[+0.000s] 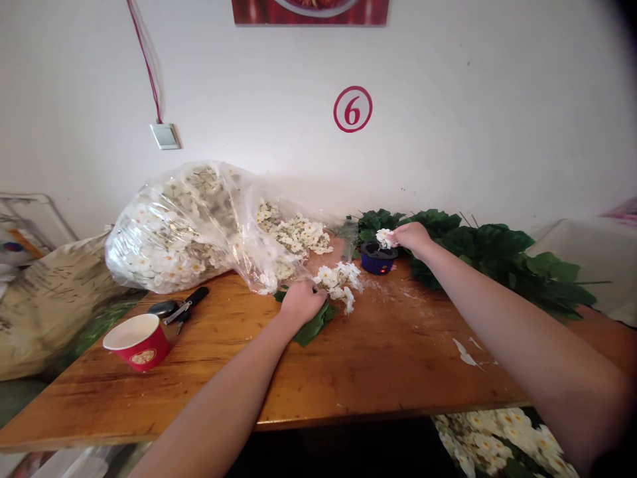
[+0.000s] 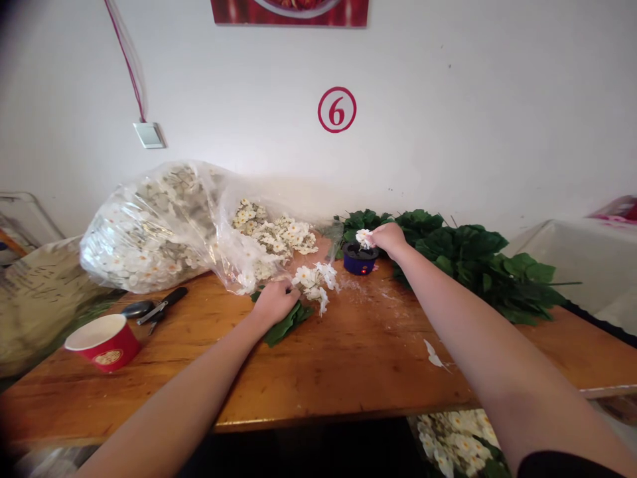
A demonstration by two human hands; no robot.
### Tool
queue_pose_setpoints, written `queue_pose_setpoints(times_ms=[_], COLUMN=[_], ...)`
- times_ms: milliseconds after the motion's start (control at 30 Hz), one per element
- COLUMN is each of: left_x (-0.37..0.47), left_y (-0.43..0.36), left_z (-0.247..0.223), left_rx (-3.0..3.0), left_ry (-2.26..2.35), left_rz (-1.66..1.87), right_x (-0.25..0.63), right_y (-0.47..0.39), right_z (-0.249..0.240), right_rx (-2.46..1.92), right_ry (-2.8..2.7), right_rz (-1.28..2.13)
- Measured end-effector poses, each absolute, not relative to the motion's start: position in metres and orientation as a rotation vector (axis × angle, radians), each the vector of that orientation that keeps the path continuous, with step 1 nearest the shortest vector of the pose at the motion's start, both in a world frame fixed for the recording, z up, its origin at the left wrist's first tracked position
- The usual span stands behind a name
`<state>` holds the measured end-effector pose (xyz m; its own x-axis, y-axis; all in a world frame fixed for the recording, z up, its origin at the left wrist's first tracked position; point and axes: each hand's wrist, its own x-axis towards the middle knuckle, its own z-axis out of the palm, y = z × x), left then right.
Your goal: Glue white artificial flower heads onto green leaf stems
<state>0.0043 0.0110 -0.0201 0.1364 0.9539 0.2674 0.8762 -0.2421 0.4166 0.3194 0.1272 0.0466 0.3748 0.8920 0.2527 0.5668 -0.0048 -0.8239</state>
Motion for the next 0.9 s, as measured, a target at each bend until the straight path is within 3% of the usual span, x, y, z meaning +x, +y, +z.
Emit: queue_pose_setpoints(times_ms=[533, 733, 900], left_x=[0.003, 0.003, 0.005], left_y=[0.010, 0.007, 0.004], left_z=[-0.020, -0.018, -0.020], left_rx=[2.253, 2.281, 2.306], left_ry=[1.713, 1.745, 1.760], left_rz=[0.725, 0.740, 0.774], right_x=[0.314, 0.290, 0.256], right_y=[0.118, 0.094, 0.047], right_z=[0.043, 0.058, 0.040], right_rx=[-1.485, -1.193, -1.030], right_ry=[-1.191, -1.022, -1.158], right_rz=[0.327, 0.630, 0.935])
